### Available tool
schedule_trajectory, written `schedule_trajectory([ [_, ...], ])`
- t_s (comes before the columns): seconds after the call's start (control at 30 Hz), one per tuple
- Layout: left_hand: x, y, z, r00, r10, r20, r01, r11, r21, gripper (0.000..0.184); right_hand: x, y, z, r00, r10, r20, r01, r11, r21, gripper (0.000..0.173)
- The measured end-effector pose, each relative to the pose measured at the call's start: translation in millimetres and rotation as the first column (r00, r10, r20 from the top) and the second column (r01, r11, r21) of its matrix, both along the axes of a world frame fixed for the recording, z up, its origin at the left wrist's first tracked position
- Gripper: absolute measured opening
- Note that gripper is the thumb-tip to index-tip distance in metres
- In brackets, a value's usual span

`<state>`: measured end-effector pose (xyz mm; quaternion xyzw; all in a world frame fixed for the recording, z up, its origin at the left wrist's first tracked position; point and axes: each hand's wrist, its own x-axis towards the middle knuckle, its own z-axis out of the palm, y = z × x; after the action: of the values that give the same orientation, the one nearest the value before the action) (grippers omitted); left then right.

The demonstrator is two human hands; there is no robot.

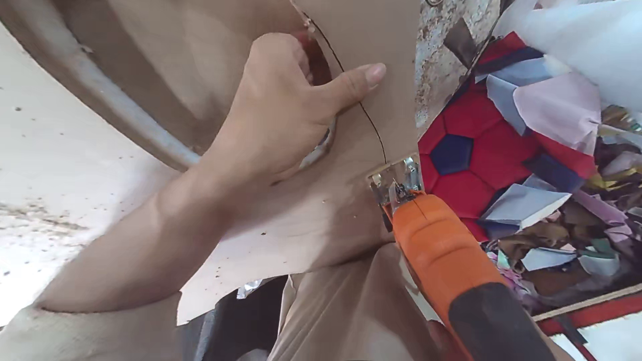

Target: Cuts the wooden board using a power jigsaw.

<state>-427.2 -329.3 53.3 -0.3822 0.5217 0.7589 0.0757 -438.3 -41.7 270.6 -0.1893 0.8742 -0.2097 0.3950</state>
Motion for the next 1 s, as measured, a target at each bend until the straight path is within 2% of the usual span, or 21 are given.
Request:
schedule_trajectory([
  [0.17, 2.3, -5.7, -3.8, 0.995, -0.098, -0.031, 0.097, 0.994, -0.048, 0.026, 1.3, -0.6, -27.6, 0.999, 0.002, -0.043, -0.003, 0.999, -0.034, 0.062],
  [0.27, 2.8, -6.6, -3.6, 0.993, -0.095, -0.063, 0.095, 0.995, 0.003, 0.026, 2.8, 6.2, -22.6, 0.998, 0.051, -0.048, -0.051, 0.999, 0.015, 0.066],
  [0.47, 7.3, -11.6, -4.2, 0.991, -0.107, -0.077, 0.111, 0.992, 0.056, 0.030, -0.2, -1.1, -13.6, 0.992, 0.112, -0.058, -0.105, 0.988, 0.116, 0.052],
  [1.0, 12.0, -10.6, -18.3, 0.984, -0.117, -0.134, 0.122, 0.992, 0.027, 0.029, -10.1, -7.7, -19.8, 0.974, 0.191, -0.121, -0.178, 0.977, 0.114, 0.047],
])
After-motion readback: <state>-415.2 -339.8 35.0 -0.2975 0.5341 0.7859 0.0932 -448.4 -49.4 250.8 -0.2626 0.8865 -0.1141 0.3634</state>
